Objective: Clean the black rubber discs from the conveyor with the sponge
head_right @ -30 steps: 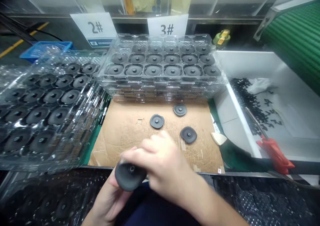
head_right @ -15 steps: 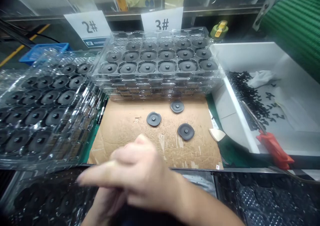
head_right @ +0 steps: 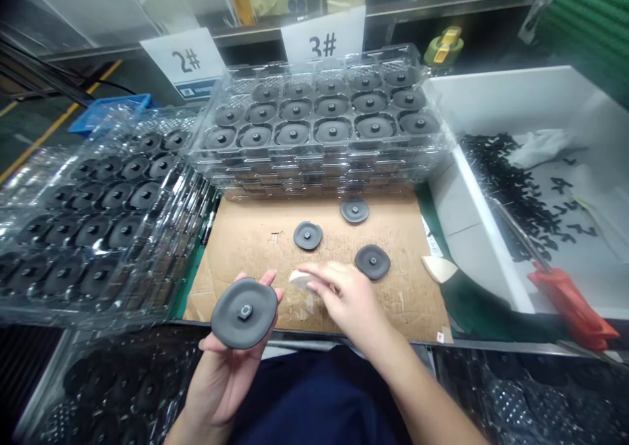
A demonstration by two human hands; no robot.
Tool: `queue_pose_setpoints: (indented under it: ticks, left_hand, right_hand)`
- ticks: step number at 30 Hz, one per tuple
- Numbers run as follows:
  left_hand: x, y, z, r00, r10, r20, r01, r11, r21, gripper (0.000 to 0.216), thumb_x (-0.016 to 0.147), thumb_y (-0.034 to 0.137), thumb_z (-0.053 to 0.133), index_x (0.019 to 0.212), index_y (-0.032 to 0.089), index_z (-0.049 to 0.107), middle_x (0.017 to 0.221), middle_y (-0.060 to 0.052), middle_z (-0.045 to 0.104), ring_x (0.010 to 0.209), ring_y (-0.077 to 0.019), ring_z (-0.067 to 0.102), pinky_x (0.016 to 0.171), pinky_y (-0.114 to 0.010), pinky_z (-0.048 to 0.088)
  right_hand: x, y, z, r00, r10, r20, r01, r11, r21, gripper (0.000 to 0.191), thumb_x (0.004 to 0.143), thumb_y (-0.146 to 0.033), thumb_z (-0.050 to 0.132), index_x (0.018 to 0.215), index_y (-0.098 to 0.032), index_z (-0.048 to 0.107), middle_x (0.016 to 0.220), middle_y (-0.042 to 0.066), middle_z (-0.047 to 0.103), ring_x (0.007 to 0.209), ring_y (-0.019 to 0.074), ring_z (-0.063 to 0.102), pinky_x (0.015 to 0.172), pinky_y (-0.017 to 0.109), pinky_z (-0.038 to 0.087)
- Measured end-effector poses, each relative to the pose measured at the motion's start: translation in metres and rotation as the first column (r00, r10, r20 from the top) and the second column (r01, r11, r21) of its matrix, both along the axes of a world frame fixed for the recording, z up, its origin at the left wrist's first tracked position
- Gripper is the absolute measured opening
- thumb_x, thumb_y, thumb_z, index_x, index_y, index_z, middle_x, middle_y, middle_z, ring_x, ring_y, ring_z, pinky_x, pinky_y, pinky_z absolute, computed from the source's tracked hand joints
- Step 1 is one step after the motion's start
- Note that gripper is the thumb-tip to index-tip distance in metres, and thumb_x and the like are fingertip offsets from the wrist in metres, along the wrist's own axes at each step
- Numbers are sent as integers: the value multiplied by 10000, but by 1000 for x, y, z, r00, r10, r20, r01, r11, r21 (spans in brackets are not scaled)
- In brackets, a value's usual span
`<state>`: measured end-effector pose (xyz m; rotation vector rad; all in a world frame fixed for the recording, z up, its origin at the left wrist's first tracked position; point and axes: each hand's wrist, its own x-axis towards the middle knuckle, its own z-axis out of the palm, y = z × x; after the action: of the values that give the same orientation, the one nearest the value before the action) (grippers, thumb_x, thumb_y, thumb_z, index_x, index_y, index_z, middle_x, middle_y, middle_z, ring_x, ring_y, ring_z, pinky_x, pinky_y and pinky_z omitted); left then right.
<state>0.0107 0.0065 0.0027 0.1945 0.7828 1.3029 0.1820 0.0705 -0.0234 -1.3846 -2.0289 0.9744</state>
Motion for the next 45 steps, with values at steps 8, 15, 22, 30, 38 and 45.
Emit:
queue_pose_setpoints:
  ticks: [8, 15, 22, 30, 38, 45]
  left_hand:
    - [4, 2, 0, 999, -40, 8, 40, 999, -9, 546, 624, 371, 717, 1146, 309, 570, 1198, -15, 622, 1056, -234, 593, 923, -289, 463]
    - [9, 5, 3, 999, -41, -35, 37, 993, -110, 480, 662, 296, 715, 1125, 293, 587, 1088, -11, 660, 1009, -182, 603, 935, -288, 447]
    - [5, 4, 4, 998, -66, -22, 62, 985, -160, 446, 712, 270, 671, 1145, 313, 574, 1057, 1, 672, 1058, -180, 580, 864, -239, 488]
    - [-5, 8, 8, 977, -197, 85, 204, 974, -95, 429, 630, 296, 732, 1049, 274, 644, 1097, -15, 674, 1001, -174, 617, 872, -234, 491]
    - [-3, 10, 13, 955, -243, 168, 255, 965, -56, 484, 590, 340, 746, 1059, 295, 635, 1139, -28, 653, 979, -237, 634, 839, -285, 513]
    - [-10, 8, 8, 936, -269, 226, 277, 961, -7, 506, 598, 402, 706, 1088, 312, 613, 1163, -30, 641, 1023, -237, 614, 871, -304, 491]
  right_hand:
    - [4, -14, -15, 998, -10, 56, 11, 1000, -5, 255, 857, -218, 510, 1084, -248, 623, 853, 25, 681, 766, 181, 604, 711, 333, 452]
    - [-20, -25, 75, 963, 104, -249, -8, 932, 361, 304, 868, -142, 454, 1159, -134, 539, 986, 66, 658, 852, 162, 578, 762, 305, 457]
    - [-37, -22, 82, 979, 174, -105, -138, 950, 281, 272, 877, -154, 410, 1097, -131, 568, 837, 61, 631, 759, 172, 547, 709, 322, 436]
    - [-7, -31, 83, 967, 242, -78, -227, 960, 166, 275, 850, -92, 450, 1091, -162, 562, 802, 18, 607, 692, 130, 515, 646, 257, 408]
    - [-1, -2, 56, 975, 34, -219, 7, 983, 182, 298, 891, -121, 417, 1095, -238, 600, 923, 22, 626, 809, 137, 552, 726, 268, 441]
    - [4, -34, -26, 993, -54, -101, 52, 998, -27, 311, 895, -172, 407, 1167, -238, 541, 955, 54, 634, 852, 175, 601, 741, 309, 492]
